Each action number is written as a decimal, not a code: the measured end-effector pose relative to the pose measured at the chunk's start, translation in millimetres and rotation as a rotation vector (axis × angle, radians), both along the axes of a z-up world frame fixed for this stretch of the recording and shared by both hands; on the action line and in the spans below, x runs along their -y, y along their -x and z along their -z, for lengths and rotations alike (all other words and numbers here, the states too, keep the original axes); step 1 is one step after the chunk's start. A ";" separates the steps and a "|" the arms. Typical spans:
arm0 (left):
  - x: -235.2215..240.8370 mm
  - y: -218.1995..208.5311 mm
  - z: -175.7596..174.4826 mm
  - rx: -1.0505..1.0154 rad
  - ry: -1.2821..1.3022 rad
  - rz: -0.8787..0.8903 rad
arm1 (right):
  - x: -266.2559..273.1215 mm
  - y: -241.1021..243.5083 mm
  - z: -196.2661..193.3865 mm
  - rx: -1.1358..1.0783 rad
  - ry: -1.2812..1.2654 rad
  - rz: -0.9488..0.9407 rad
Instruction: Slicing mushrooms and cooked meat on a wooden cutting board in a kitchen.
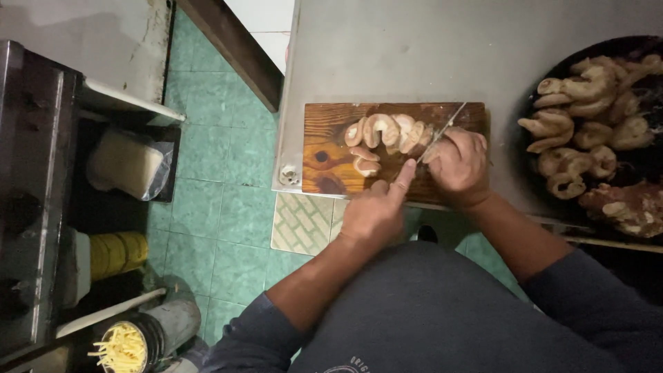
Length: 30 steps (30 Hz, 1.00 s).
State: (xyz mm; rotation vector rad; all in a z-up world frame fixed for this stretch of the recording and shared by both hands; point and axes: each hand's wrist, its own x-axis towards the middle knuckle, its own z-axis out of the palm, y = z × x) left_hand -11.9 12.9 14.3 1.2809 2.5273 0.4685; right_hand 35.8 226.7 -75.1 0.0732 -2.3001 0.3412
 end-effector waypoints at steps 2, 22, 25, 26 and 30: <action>-1.6 0.6 11.3 0.007 -0.052 -0.020 | -1.6 0.8 1.1 -0.018 -0.008 0.012; -22.2 7.9 -9.5 0.203 0.250 -0.026 | -6.0 -3.2 -3.0 0.017 0.174 -0.011; -12.0 11.4 -12.5 0.305 0.355 -0.061 | -23.4 -12.1 14.0 0.035 0.359 -0.031; -10.2 13.9 -7.4 0.276 0.364 -0.053 | -33.9 -15.6 29.4 0.064 0.515 -0.056; 10.6 14.8 8.8 0.249 0.127 -0.052 | -61.5 -15.0 41.7 0.129 1.280 -0.175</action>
